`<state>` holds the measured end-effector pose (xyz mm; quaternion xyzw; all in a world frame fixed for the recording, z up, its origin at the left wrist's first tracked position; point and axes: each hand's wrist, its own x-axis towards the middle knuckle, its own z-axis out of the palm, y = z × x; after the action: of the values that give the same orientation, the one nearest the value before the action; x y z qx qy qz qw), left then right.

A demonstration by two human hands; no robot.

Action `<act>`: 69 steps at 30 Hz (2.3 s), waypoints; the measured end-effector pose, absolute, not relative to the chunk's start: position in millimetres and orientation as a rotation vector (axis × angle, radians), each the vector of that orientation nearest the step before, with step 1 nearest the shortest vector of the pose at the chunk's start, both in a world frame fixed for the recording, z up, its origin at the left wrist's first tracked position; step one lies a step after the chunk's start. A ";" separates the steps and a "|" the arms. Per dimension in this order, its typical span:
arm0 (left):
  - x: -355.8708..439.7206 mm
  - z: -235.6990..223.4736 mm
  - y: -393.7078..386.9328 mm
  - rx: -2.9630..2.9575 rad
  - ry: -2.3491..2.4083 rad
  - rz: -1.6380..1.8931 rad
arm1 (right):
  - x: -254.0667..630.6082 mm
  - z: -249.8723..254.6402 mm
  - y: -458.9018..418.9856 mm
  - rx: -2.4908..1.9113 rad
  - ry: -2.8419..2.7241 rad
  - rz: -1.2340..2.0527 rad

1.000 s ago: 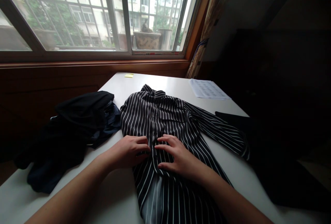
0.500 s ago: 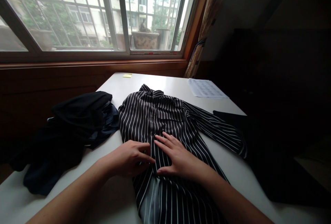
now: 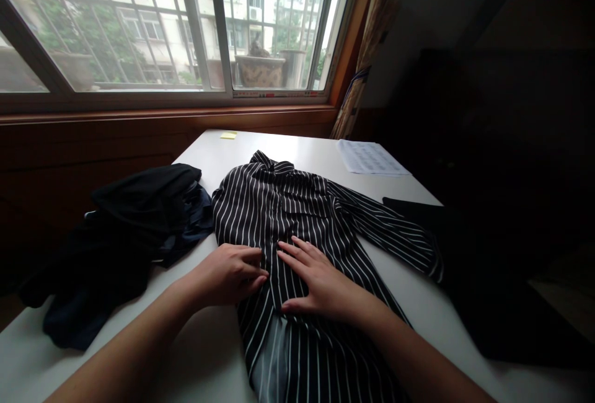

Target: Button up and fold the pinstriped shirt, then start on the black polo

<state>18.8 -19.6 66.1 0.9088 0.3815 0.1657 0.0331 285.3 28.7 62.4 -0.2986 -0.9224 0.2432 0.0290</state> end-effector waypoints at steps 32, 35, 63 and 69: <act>29.4 72.7 -27.1 2.840 1.001 0.455 | 285.9 61.5 28.8 -0.916 -2.848 0.737; 27.8 70.9 -26.9 2.844 1.016 0.445 | 285.4 63.1 28.2 -0.922 -2.848 0.753; 0.3 34.2 9.4 2.695 1.717 0.538 | 293.7 49.0 78.7 -1.048 -2.716 0.469; -1.1 33.2 11.1 2.661 1.730 0.517 | 295.5 87.2 34.2 -0.883 -2.469 0.462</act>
<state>-1.1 11.1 33.2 0.8269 0.5376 0.1608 -0.0374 295.5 34.2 87.2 -0.3222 -0.9008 0.1686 0.2374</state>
